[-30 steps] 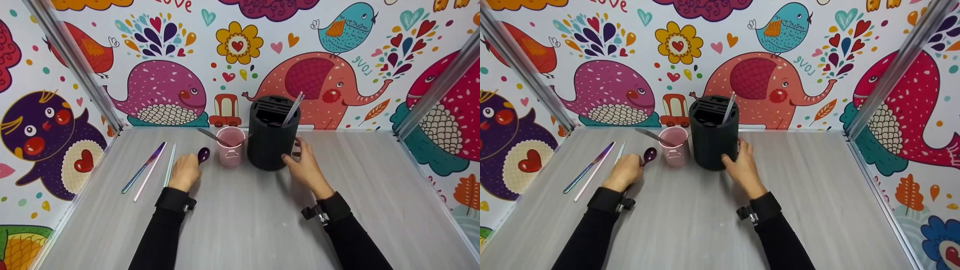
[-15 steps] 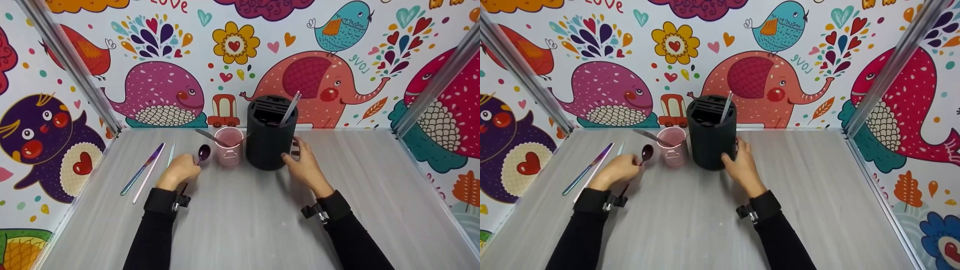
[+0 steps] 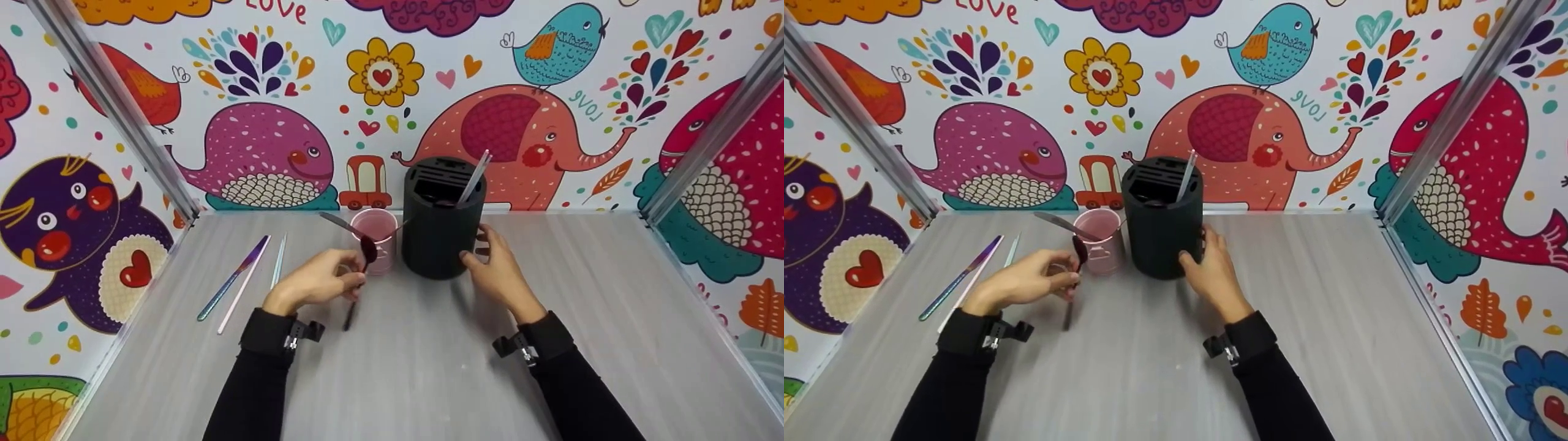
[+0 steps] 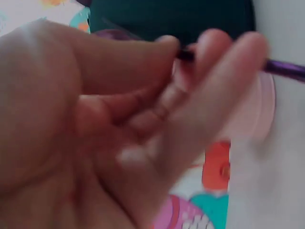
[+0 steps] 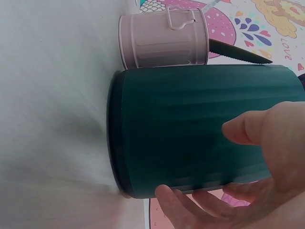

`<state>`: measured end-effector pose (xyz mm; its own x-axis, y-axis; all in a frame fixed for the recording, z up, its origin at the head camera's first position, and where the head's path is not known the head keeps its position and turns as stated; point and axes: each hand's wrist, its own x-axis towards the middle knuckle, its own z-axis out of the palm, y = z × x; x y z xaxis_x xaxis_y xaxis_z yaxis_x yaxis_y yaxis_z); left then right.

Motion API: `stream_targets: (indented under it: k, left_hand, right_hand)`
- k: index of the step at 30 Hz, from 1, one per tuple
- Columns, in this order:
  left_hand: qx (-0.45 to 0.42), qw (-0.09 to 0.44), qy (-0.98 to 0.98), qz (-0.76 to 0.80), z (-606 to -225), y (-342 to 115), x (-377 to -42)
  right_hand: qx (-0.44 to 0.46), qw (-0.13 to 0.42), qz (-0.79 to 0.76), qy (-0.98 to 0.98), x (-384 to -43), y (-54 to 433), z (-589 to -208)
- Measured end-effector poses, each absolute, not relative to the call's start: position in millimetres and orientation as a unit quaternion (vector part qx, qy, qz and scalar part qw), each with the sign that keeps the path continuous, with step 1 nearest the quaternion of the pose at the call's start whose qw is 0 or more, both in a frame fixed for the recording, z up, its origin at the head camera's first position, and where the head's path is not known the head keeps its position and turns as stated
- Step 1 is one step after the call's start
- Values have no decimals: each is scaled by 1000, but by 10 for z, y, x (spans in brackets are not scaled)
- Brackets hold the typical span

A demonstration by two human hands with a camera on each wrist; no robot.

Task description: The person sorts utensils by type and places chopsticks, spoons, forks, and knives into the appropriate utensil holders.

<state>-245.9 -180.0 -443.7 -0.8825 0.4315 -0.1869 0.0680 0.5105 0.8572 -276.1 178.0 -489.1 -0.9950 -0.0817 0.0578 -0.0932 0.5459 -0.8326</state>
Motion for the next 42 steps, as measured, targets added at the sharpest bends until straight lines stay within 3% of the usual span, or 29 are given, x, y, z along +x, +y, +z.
stream_targets:
  k: [7, 14, 16, 19, 24, 30, 42]
  left_hand:
    - [226, 50, 819, 524, -4265, -1349, -2361]
    - [295, -289, 736, 537, -3932, -1141, -2209]
    - [294, -353, 694, 554, -3822, -1097, -2198]
    - [286, -403, 665, 560, -3666, -1015, -2235]
    - [287, -427, 684, 518, -3560, -863, -2457]
    - [275, -407, 721, 489, -3703, -790, -2772]
    - [252, -290, 816, 432, -3929, -695, -3030]
  right_hand:
    - [52, 3, 473, -880, -2771, 1796, -4877]
    - [51, -5, 482, -874, -2765, 1807, -4892]
    - [49, -7, 483, -874, -2760, 1813, -4894]
    - [50, -6, 482, -875, -2762, 1823, -4891]
    - [55, 2, 476, -878, -2780, 1835, -4876]
    - [66, 7, 466, -882, -2790, 1819, -4848]
    - [56, -5, 469, -881, -2775, 1851, -4846]
